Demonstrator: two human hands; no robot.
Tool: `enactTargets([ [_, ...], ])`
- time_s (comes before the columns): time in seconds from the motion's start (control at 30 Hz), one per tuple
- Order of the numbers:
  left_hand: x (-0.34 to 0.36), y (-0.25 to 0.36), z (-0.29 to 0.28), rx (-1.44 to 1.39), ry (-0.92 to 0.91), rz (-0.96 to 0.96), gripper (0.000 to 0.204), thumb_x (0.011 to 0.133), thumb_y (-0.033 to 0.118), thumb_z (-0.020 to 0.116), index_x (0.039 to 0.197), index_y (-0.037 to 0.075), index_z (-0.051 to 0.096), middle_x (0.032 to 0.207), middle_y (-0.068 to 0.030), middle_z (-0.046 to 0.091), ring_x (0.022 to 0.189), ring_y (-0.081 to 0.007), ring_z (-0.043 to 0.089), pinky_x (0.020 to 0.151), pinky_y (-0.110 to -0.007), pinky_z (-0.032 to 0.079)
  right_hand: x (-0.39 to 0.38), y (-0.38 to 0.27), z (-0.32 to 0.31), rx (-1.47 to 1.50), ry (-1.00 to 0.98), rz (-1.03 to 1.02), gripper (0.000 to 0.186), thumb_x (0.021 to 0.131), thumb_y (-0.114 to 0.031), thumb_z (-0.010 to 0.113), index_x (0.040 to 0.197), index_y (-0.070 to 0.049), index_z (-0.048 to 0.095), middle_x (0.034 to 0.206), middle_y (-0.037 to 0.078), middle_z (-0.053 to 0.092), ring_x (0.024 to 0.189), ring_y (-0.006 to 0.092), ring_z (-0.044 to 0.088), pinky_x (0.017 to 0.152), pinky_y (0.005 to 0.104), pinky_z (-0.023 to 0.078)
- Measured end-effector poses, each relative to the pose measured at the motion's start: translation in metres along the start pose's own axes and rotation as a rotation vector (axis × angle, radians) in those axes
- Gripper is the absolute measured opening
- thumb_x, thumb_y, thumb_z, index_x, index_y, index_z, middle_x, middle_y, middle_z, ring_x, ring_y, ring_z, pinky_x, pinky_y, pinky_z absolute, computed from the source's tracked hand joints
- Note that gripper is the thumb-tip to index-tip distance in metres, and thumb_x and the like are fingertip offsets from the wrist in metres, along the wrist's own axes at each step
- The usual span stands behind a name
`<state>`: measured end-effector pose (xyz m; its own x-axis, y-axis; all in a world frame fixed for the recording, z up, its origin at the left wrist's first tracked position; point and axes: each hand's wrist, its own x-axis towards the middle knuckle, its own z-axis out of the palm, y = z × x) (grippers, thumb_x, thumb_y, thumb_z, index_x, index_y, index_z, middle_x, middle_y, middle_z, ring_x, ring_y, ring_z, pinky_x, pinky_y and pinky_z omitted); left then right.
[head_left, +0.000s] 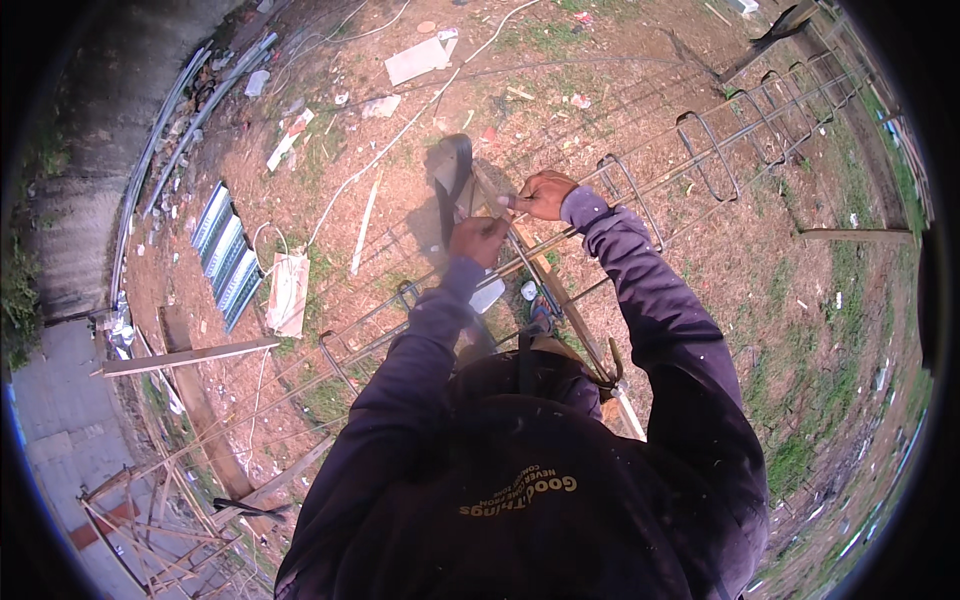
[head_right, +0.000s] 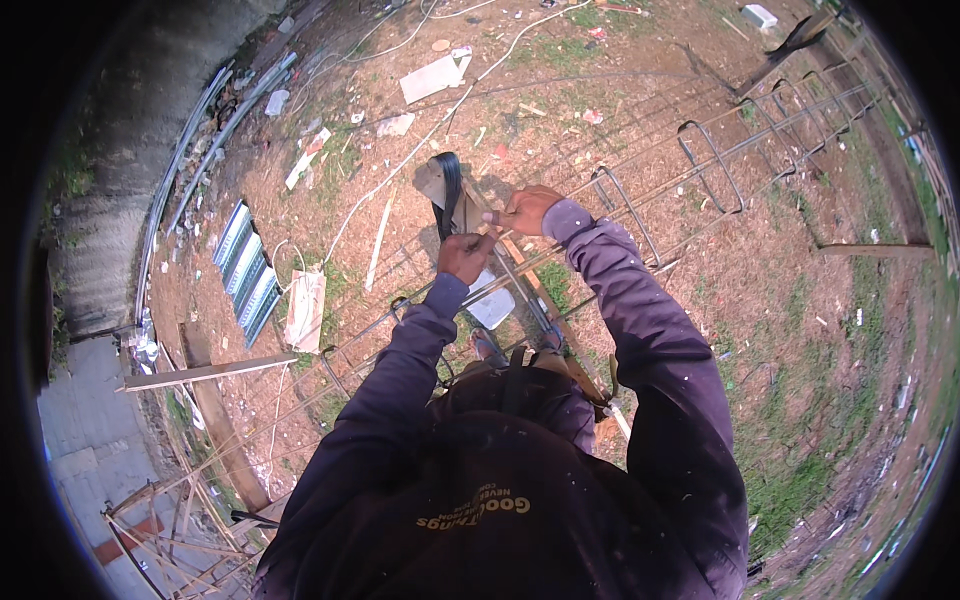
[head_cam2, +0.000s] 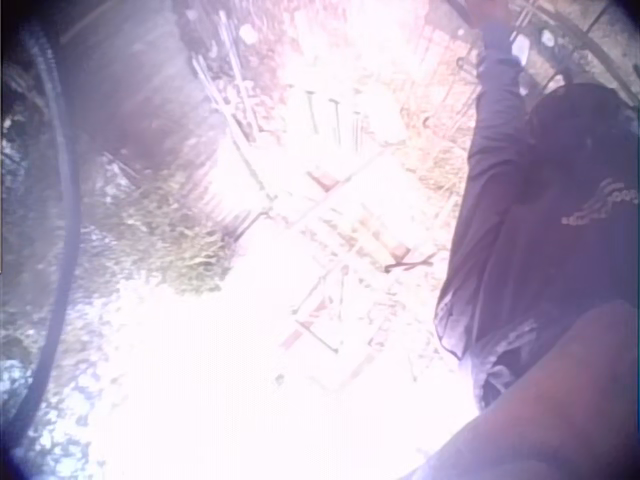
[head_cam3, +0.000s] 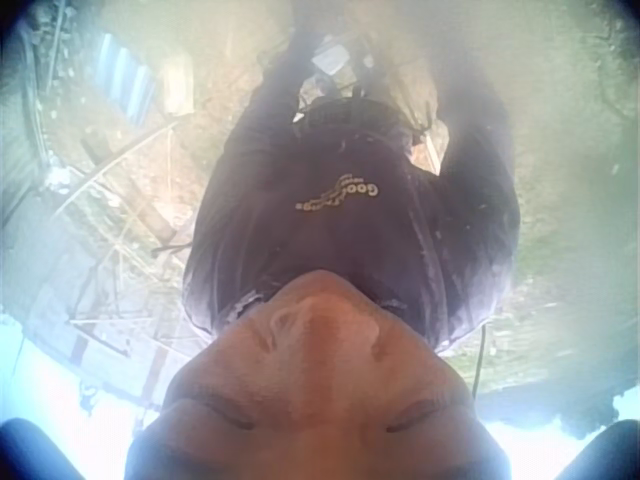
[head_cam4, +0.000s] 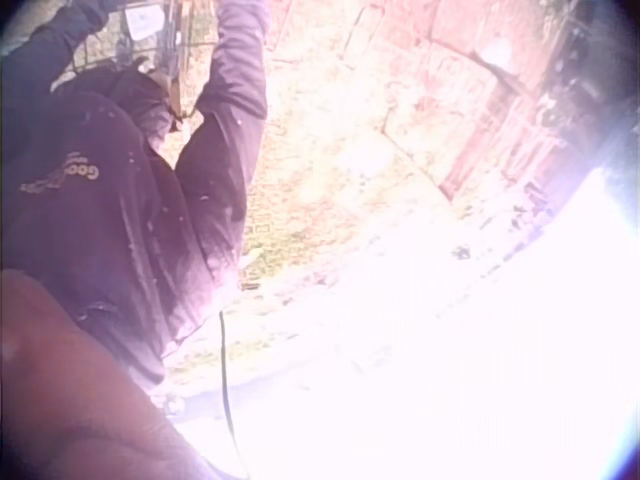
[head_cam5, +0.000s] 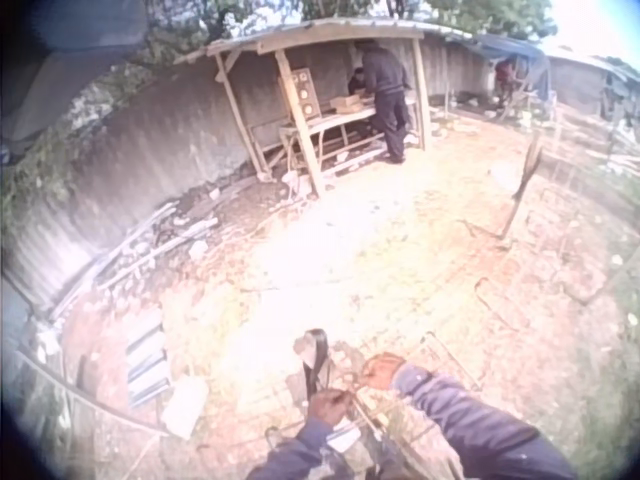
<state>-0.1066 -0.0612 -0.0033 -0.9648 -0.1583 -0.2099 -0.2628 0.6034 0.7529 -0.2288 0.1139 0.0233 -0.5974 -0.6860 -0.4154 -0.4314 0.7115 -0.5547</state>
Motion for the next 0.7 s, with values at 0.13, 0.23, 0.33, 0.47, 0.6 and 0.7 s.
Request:
enactTargets([
  [0.13, 0.000, 0.000, 0.000, 0.004, -0.062, -0.059, 0.047, 0.088, 0.049, 0.061, 0.084, 0.005, 0.075, 0.073, -0.0188, 0.067, 0.074, -0.0338, 0.067, 0.074, -0.040, 0.051, 0.003, -0.012, -0.003, 0.035, -0.128, 0.108, 0.085, 0.091, -0.074, 0.027, 0.093, -0.003, 0.075, 0.102, 0.020, 0.069, 0.097, 0.0394, 0.064, 0.092, 0.0472, 0.046],
  [0.23, 0.000, 0.000, 0.001, -0.021, -0.012, -0.013, 0.045, 0.089, 0.047, 0.060, 0.083, 0.006, 0.076, 0.073, -0.0191, 0.067, 0.074, -0.0353, 0.066, 0.076, -0.041, 0.051, -0.013, -0.020, 0.002, -0.015, 0.240, -0.069, 0.059, 0.090, -0.056, 0.048, 0.096, -0.003, 0.072, 0.102, 0.018, 0.068, 0.097, 0.0380, 0.063, 0.093, 0.0463, 0.046],
  [0.33, 0.002, -0.001, 0.003, 0.073, 0.017, 0.031, 0.045, 0.090, 0.045, 0.058, 0.081, 0.004, 0.074, 0.073, -0.0203, 0.066, 0.074, -0.0374, 0.065, 0.077, -0.042, 0.050, -0.051, -0.020, 0.025, -0.061, 0.694, -0.257, 0.029, 0.079, -0.028, 0.069, 0.098, -0.006, 0.071, 0.088, 0.019, 0.066, 0.090, 0.0358, 0.064, 0.083, 0.0445, 0.051],
  [0.47, 0.003, -0.003, 0.005, -0.004, -0.016, -0.050, 0.046, 0.089, 0.044, 0.058, 0.079, 0.001, 0.071, 0.073, -0.0229, 0.064, 0.072, -0.0398, 0.063, 0.075, -0.043, 0.048, -0.077, -0.018, 0.059, -0.002, 0.576, -0.071, 0.028, 0.079, -0.026, 0.067, 0.101, -0.008, 0.070, 0.086, 0.017, 0.065, 0.088, 0.0355, 0.064, 0.079, 0.0457, 0.051],
  [0.6, 0.003, -0.003, 0.005, 0.020, 0.035, 0.011, 0.041, 0.087, 0.038, 0.063, 0.077, -0.001, 0.071, 0.065, -0.0189, 0.063, 0.063, -0.0311, 0.063, 0.066, -0.040, 0.048, -0.076, -0.026, 0.077, -0.068, 0.737, -0.097, 0.024, 0.081, -0.024, 0.064, 0.097, -0.007, 0.070, 0.090, 0.016, 0.063, 0.089, 0.0350, 0.062, 0.080, 0.0461, 0.048],
  [0.7, 0.001, -0.002, 0.004, -0.009, 0.066, 0.070, 0.039, 0.087, 0.035, 0.064, 0.076, -0.002, 0.071, 0.060, -0.0170, 0.062, 0.058, -0.0265, 0.063, 0.062, -0.039, 0.048, -0.077, -0.036, 0.085, -0.181, 0.757, -0.131, 0.020, 0.083, -0.020, 0.063, 0.092, -0.004, 0.068, 0.095, 0.013, 0.060, 0.096, 0.0318, 0.057, 0.084, 0.0444, 0.041],
])
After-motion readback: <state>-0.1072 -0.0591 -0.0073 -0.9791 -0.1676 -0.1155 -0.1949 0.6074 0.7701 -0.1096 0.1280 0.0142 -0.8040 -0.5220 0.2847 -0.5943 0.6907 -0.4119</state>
